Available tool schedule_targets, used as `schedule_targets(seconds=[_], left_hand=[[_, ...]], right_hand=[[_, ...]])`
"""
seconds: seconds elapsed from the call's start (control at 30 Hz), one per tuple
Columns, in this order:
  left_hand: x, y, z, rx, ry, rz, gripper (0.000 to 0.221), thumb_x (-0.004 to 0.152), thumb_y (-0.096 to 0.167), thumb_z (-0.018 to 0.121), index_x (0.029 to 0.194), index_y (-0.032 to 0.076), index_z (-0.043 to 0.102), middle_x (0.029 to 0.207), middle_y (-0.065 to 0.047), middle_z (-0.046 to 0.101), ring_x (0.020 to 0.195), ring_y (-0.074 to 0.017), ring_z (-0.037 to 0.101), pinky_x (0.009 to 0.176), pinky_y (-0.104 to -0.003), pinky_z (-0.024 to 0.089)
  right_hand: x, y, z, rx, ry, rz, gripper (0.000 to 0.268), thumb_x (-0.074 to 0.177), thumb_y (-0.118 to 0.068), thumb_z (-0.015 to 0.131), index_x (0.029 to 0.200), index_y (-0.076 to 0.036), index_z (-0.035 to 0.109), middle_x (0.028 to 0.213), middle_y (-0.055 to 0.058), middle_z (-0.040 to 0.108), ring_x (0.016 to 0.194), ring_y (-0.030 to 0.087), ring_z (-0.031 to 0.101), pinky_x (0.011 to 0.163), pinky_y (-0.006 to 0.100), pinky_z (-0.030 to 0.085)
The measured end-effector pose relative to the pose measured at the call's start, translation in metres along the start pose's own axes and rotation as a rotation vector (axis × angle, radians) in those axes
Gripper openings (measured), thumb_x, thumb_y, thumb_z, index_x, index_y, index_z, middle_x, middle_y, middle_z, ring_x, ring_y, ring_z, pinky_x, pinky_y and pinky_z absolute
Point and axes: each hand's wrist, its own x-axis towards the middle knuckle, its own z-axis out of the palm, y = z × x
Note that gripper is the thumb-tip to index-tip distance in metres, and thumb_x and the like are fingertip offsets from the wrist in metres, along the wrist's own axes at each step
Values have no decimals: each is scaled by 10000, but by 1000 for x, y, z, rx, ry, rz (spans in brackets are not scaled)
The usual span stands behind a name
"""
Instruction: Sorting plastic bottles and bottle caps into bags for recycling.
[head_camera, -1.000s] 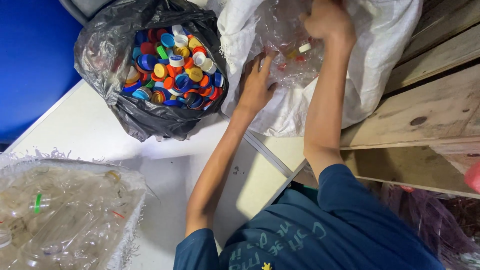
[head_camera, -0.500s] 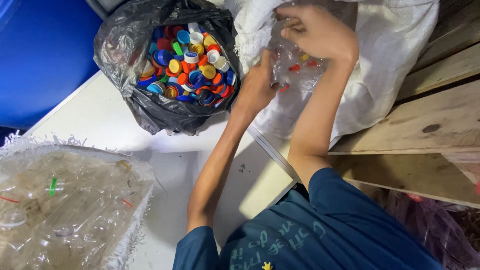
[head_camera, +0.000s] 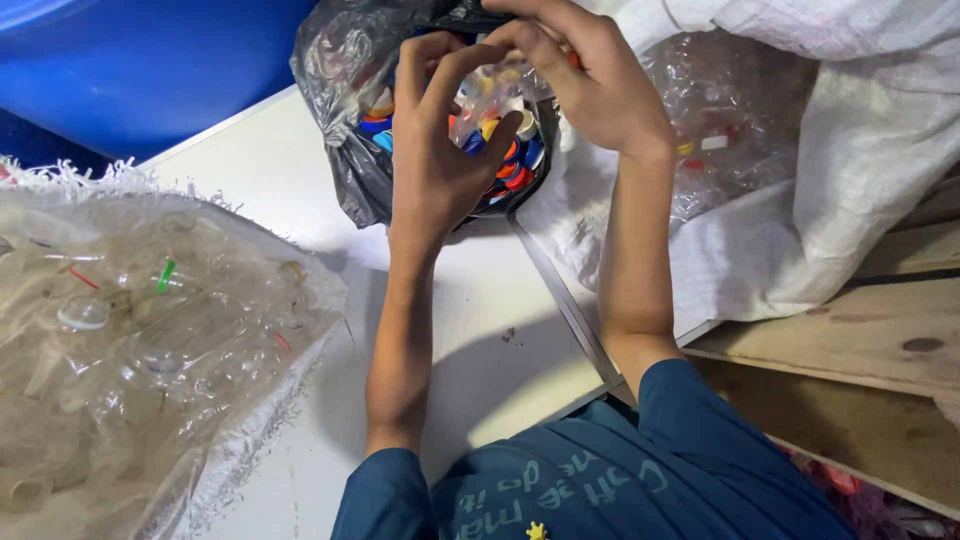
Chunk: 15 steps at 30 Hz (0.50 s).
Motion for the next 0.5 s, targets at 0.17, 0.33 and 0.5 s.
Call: schedule_targets(seconds=[0.17,0.33,0.5], left_hand=[[-38,-4,-31,661,-10,43,493,901,95,752,1345,75,538,1304,-116,582,1111,-368,661,896,-451,547],[-48,21,-54,627,-53,-135,430,1024,186,756,1378,78,537,1281,-111,626,1061,-387,679,810,-457,559],[-42,24,-57,691,-18,-119,441,966,258,781,1319,84,583,1196,-120,656,962,-375,703,739,-444,567]], right_hand=[[21,-29,47,410,147,-138,353,1205,-295,460,1360,-11,600,1284,97,680,1122,111,705,997,303,557],[23,-43,71,-203,334,-18,412,1154,-353,598,935,-5,632,740,99,666,643,218,654,604,373,481],[24,-34,80,-377,405,25,546,1124,-392,581,684,-79,662,572,98,599,525,301,606,537,413,437]])
